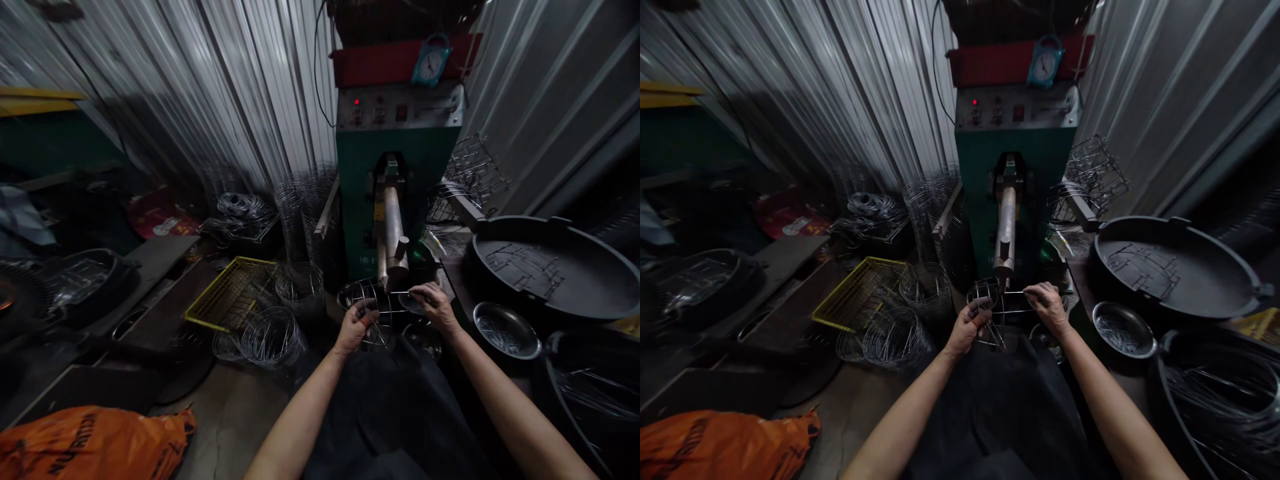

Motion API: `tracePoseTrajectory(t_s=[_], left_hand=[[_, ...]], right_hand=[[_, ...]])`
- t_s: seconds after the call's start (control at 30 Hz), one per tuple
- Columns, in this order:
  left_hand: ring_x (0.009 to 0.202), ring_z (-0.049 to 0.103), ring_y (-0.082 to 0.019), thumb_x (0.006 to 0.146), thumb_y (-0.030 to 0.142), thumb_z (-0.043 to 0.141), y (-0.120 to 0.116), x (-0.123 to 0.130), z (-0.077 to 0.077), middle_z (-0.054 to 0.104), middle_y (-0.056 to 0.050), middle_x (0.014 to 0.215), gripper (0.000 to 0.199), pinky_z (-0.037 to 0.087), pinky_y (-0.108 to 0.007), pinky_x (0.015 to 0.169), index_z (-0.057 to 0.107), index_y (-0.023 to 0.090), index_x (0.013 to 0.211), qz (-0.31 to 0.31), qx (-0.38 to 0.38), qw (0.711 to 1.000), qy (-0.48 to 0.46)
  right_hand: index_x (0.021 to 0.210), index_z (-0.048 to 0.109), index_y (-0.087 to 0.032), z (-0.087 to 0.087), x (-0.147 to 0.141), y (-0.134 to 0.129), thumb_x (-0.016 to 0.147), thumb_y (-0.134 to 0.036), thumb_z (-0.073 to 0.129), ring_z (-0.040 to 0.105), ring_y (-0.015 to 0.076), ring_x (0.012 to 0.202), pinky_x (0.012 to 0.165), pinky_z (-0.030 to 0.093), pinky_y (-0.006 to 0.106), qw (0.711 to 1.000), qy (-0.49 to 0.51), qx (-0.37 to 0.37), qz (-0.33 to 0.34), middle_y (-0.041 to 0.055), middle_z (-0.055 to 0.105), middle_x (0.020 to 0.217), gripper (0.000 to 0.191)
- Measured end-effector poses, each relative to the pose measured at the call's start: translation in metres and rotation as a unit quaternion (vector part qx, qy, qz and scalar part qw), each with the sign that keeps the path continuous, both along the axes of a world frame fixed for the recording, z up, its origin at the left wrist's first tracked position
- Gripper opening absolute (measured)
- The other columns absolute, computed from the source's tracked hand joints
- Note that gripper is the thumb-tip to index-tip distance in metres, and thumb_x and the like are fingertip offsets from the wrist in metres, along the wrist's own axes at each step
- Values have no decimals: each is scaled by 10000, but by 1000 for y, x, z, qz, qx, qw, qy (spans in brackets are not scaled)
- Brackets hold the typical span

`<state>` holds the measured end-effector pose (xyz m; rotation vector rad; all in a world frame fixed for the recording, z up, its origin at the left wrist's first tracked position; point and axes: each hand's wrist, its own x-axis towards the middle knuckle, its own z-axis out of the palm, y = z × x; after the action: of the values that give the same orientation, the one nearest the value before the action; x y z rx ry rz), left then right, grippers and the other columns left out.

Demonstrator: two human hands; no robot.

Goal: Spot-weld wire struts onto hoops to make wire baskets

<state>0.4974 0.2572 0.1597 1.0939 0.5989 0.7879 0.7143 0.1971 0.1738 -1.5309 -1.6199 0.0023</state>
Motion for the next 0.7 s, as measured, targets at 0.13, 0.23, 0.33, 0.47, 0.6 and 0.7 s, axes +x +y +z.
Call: tracePoseTrajectory(t_s=[0.13,0.23,0.33,0.47,0.6,0.7], left_hand=[[360,357,-8,652,334,673,0,-1,3,509,52,579,432,234,-161,362,554,145,1021,1,-9,1000,5],[358,351,-7,647,331,676,0,-2,5,503,57,563,422,231,-162,366,559,144,1006,1,-12,1000,3],[351,343,-7,634,335,684,0,-1,5,506,60,550,428,226,-161,365,561,142,996,4,-19,1000,1],[345,338,-6,618,339,693,0,-1,4,526,53,556,452,217,-162,355,560,139,1002,11,-32,999,7],[345,327,-2,611,328,700,-1,-3,5,508,63,546,445,213,-157,347,563,144,992,18,-33,999,13],[356,339,-2,626,322,692,-2,-3,6,506,62,542,427,217,-148,346,565,148,994,16,-21,999,25]], right_hand=[[896,601,-219,-2,14,-3,835,-310,445,541,205,781,739,411,352,999,-44,-24,19,53,624,824,191],[940,599,-221,-9,42,-9,805,-268,437,554,219,821,744,422,348,992,-95,-87,4,63,633,870,217],[902,604,-219,-21,71,-16,742,-208,442,580,213,762,666,447,307,980,-85,-177,-31,60,639,832,228],[818,602,-191,-36,85,-26,677,-129,415,598,187,695,639,459,274,970,-25,-238,-32,43,640,758,242],[874,587,-188,-38,73,-33,675,-143,423,597,162,727,666,472,251,962,86,-260,-5,21,640,795,261],[867,582,-181,-41,64,-34,699,-213,465,591,173,769,706,473,273,958,153,-242,13,23,637,825,207]])
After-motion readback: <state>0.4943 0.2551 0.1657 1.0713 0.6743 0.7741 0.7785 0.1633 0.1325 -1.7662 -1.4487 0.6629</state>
